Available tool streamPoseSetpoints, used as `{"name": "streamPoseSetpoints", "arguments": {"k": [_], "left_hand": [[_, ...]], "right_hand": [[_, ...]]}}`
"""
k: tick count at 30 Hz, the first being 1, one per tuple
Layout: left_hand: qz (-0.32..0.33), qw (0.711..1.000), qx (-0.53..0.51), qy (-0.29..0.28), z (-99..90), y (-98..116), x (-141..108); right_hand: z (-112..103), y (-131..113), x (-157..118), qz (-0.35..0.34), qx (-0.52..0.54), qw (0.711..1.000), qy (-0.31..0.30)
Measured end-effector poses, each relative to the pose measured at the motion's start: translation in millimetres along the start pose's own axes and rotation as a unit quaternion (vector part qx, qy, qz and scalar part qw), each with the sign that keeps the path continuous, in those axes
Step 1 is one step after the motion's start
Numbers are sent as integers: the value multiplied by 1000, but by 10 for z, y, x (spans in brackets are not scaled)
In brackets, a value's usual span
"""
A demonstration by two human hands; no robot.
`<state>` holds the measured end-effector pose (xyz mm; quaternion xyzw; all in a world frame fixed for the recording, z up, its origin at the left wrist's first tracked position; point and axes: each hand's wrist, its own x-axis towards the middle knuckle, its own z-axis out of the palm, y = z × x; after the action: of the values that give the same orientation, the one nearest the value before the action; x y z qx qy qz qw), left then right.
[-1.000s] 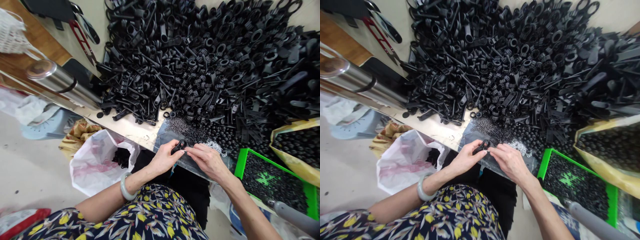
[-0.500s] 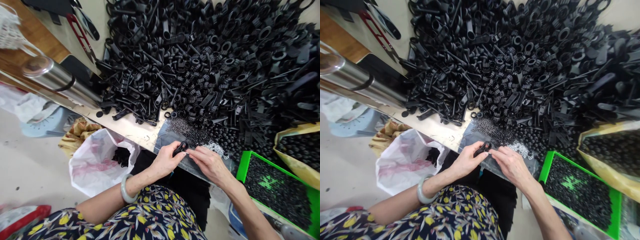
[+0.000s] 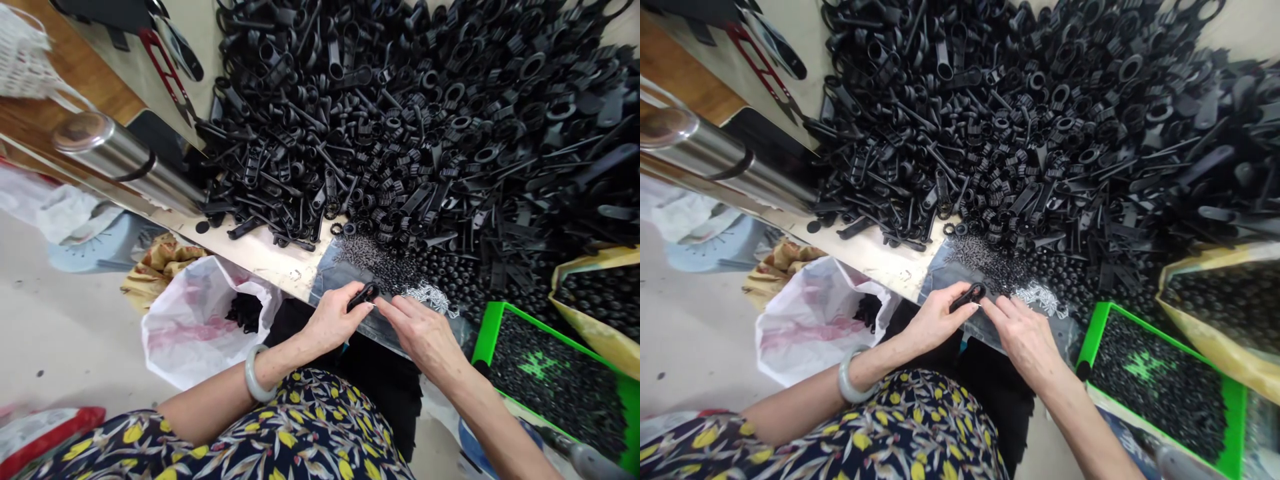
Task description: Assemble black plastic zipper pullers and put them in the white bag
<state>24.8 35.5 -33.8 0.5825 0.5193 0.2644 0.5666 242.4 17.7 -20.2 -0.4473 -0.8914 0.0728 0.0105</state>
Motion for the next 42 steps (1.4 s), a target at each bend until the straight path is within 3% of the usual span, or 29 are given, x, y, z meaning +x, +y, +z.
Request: {"name": "streamPoseSetpoints", "arguments": {"k": [21,33,38,42], "left_hand": [[26,999,28,-10,-2,-34,-2],[35,997,69,-32,-29,-70,25],[25,999,20,-33,-64,-112,66],[-6,998,-44,-41,-56,-126,83]], "right_hand": [[-443,-313,330,63,-113,974,-184],[-457,-365,473,38,-146,972,-183],[-472,-380,510,19,-169,970,-175],[-409,-529,484,27,-218,967,-126]]}}
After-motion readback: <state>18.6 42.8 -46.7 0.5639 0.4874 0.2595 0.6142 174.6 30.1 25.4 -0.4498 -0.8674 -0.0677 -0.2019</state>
